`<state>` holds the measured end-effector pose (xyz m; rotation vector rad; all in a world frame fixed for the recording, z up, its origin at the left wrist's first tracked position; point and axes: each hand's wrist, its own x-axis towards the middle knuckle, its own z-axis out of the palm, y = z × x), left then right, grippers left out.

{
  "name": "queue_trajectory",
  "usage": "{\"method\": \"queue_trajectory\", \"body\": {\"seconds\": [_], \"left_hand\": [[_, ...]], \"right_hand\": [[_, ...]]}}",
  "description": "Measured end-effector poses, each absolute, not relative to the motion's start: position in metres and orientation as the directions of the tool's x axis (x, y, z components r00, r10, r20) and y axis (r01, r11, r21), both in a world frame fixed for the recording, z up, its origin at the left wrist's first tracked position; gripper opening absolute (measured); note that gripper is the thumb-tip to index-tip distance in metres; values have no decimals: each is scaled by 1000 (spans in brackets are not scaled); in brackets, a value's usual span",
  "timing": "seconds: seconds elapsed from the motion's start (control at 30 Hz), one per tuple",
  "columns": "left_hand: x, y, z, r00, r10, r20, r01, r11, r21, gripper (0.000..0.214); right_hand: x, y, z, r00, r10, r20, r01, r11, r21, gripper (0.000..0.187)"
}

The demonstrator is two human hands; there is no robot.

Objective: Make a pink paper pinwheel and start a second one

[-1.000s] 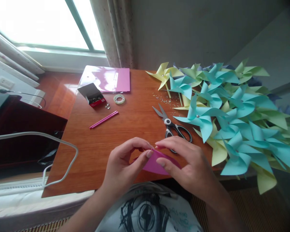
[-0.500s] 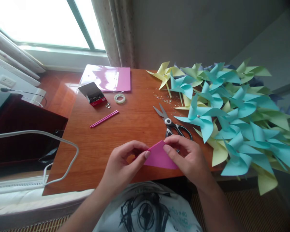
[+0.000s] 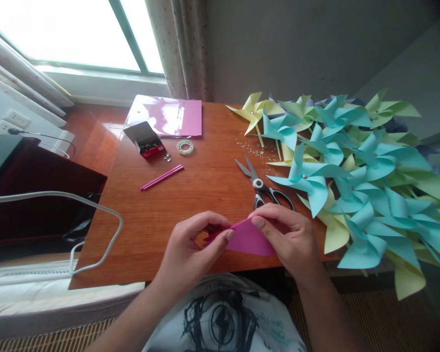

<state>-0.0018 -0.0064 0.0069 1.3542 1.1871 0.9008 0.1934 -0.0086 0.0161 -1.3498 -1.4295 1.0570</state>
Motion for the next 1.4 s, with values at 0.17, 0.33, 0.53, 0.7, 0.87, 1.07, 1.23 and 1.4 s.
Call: {"method": "queue_trajectory", "body": {"seconds": [0.17,0.33,0.53,0.7,0.87,1.07,1.23,1.4], "left_hand": [[-1,-7,6,199,973,-116,126,91,988,10],[-3,-6,5,176,979,-104,173,74,982,10],[-7,-4,4,159,984,-79,247,38,968,11],[-10,-1,4,149,987,-66,295,19,955,10],[-14,2,2,88,995,-54,272,28,962,10],[-16,9,3,31,998,-51,252,42,967,11],[-20,14,4,3,999,-49,252,47,967,12],[-21,19,6,-21,998,-52,243,56,968,14]], "right_hand": [[193,-8,16,-8,1000,28,269,29,-963,9],[196,-9,8,11,999,38,336,32,-941,10],[199,-7,4,20,999,45,390,34,-920,17],[201,-6,5,-30,999,46,464,54,-884,25],[203,-6,5,-89,995,39,488,78,-870,20],[205,-6,4,-126,992,26,513,88,-854,23],[206,-7,5,-152,988,-8,509,71,-858,28],[207,-8,6,-187,982,-25,482,69,-873,28]]}}
